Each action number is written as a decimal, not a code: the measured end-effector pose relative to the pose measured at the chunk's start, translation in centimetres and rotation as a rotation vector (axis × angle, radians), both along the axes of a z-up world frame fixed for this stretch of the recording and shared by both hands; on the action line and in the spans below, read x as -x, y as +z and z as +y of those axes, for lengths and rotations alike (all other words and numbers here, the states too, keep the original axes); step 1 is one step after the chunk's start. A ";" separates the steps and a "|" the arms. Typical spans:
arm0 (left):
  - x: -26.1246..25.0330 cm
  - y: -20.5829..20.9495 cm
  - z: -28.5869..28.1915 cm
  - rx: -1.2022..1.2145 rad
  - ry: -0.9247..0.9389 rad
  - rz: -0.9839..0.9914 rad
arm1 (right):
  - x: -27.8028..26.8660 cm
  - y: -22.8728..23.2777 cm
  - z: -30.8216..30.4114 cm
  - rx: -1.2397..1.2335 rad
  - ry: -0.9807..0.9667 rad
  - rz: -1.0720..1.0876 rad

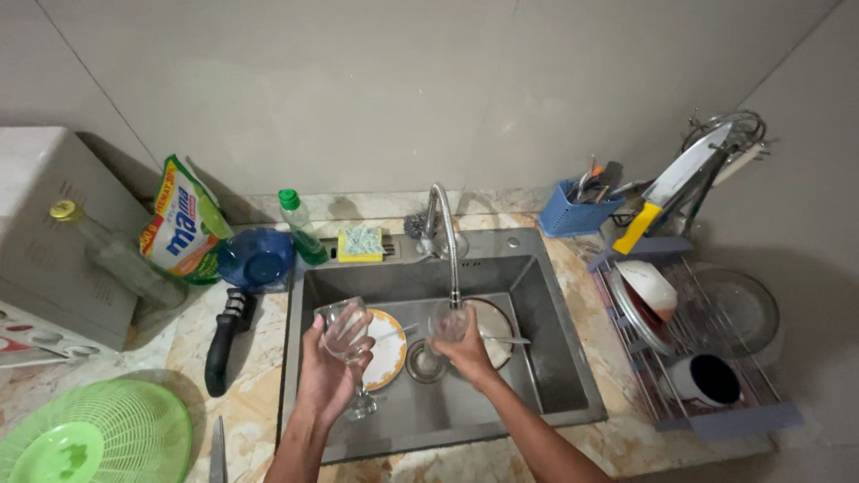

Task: The person sets a dining table by placing spoons and forks on plates, then rinses two wine glasses at the kitchen sink and returns them to the table. The table is set for four places with plates, glasses, and cutlery.

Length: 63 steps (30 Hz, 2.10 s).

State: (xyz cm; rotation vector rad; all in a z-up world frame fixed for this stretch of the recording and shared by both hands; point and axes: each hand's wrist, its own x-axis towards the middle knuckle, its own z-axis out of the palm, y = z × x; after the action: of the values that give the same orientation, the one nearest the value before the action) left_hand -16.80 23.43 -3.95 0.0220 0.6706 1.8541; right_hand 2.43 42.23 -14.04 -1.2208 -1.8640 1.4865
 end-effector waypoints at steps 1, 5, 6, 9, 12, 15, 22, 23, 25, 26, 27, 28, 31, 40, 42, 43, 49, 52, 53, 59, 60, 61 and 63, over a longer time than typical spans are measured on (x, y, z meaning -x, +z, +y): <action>0.0 -0.1 0.1 0.005 -0.006 0.009 | -0.2 0.0 0.1 0.022 -0.011 0.032; -0.4 -0.2 0.5 -0.062 -0.033 0.028 | -0.4 0.1 -0.4 0.061 0.026 -0.020; -0.4 0.0 0.6 -0.050 -0.028 0.032 | -0.5 0.2 -0.2 0.053 0.052 -0.081; -0.8 0.2 0.5 -0.040 -0.038 0.027 | 0.1 0.3 -0.4 0.160 -0.015 0.317; -0.7 0.4 0.5 -0.050 -0.060 0.043 | -0.5 0.4 -0.7 0.076 -0.024 0.143; -1.2 0.2 0.5 -0.051 -0.065 0.026 | -0.9 -0.2 -0.7 0.012 0.068 0.074; -1.5 -0.1 0.3 -0.050 -0.060 0.034 | -0.8 0.2 -0.1 0.264 0.091 0.238; -1.5 -0.3 0.3 -0.058 -0.052 0.043 | -0.6 0.3 -0.1 0.401 0.064 0.226; -1.3 -0.6 0.2 -0.066 -0.030 0.071 | 0.0 -0.6 0.0 0.600 0.034 0.293; -1.4 -0.6 0.1 -0.092 -0.038 0.057 | 0.3 -1.7 0.6 0.662 0.032 0.374; -1.6 -0.5 0.3 -0.121 -0.050 0.040 | 0.8 -3.0 1.7 0.722 0.025 0.452; -1.5 -0.3 0.3 -0.149 -0.062 0.023 | 1.7 -4.7 2.6 0.768 0.038 0.480; -1.6 0.2 0.0 -0.025 -0.026 0.022 | 2.3 -9.5 5.8 0.955 0.194 0.672; -1.4 0.1 -0.6 -0.064 -0.015 0.017 | 3.1 -10.6 8.6 1.190 -0.428 0.920; -1.3 0.1 -0.7 -0.064 -0.003 0.024 | 3.5 -10.6 9.3 1.352 -0.519 1.115; -1.3 0.0 -0.7 -0.064 0.003 0.027 | 3.6 -10.7 9.5 1.365 -0.560 1.091; -1.6 0.3 -0.3 -0.006 0.014 0.015 | 4.7 -12.3 9.1 1.228 -0.727 0.878; -1.5 0.3 -0.1 -0.031 0.011 0.019 | 5.3 -12.7 7.8 1.057 -0.591 0.763; -1.5 0.2 -0.1 -0.033 0.011 0.018 | 5.4 -12.6 7.3 0.967 -0.521 0.782; -1.4 0.2 0.0 -0.012 0.002 0.035 | 4.4 -7.1 2.3 0.687 -0.269 0.588; -1.5 0.2 0.0 -0.012 0.001 0.041 | 4.1 -5.6 1.6 0.649 -0.238 0.543; -1.5 0.3 0.0 -0.014 0.001 0.048 | 3.7 -4.4 1.2 0.607 -0.207 0.516; -1.5 0.4 0.2 -0.014 0.010 0.025 | 2.9 -3.2 0.3 0.509 -0.122 0.479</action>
State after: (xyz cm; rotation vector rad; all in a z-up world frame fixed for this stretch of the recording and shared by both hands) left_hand -15.33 23.60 -3.53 0.0509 0.6761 1.8703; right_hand -0.50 42.56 -17.23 -1.0288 -1.1179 2.0368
